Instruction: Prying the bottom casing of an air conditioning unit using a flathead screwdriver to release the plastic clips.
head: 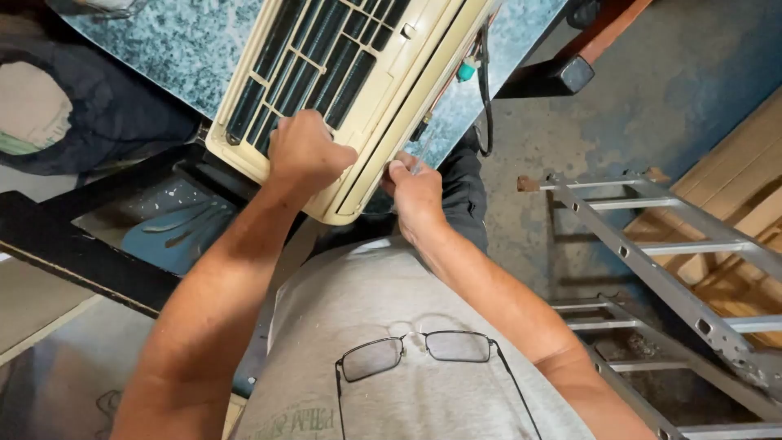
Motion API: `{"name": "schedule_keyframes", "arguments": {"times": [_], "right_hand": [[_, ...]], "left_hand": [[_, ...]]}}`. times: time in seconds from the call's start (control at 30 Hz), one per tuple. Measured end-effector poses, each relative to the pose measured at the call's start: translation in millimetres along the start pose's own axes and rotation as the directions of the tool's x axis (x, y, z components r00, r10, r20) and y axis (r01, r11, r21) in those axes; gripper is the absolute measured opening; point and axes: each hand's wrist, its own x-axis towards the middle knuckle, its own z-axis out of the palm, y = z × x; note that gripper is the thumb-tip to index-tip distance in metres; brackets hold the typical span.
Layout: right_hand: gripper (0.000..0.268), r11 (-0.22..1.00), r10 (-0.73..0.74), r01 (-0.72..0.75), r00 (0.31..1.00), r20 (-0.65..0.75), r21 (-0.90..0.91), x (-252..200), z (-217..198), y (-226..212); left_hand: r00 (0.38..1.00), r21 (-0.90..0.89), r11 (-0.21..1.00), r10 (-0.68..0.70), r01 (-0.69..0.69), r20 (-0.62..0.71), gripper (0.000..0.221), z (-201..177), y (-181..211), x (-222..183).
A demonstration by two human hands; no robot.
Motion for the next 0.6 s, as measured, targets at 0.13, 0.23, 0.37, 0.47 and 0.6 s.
{"name": "schedule_keyframes", "arguments": {"times": [0.13, 0.23, 0.37, 0.47, 0.6], "right_hand": [[0.029, 1.0, 0.003, -0.003, 1.0, 0.0, -0.022, -10, 1, -11], [0.033, 0.999, 0.027, -0.026, 1.0, 0.0, -0.043, -30, 4, -32], [0.036, 0.997, 0.058, -0.057, 0.998, 0.017, -0.048, -35, 7, -45], [0.036, 0.997, 0.066, -0.064, 0.998, 0.024, -0.051, -37, 6, -44], [0.037, 0.998, 0.054, -0.054, 0.999, -0.004, -0.012, -34, 4, -41]], "left_hand": [[0.999, -0.001, 1.0, -0.001, 0.001, 0.035, 0.05, -4, 4, -4], [0.998, -0.013, 1.0, 0.021, -0.02, 0.054, 0.055, -2, 2, 0], [0.997, -0.032, 0.998, 0.047, -0.045, 0.064, 0.054, -5, 2, -1], [0.995, -0.013, 0.998, 0.066, -0.066, 0.08, 0.053, -16, 7, -12], [0.997, -0.007, 0.998, 0.069, -0.068, 0.039, 0.049, -18, 8, -17]]}}
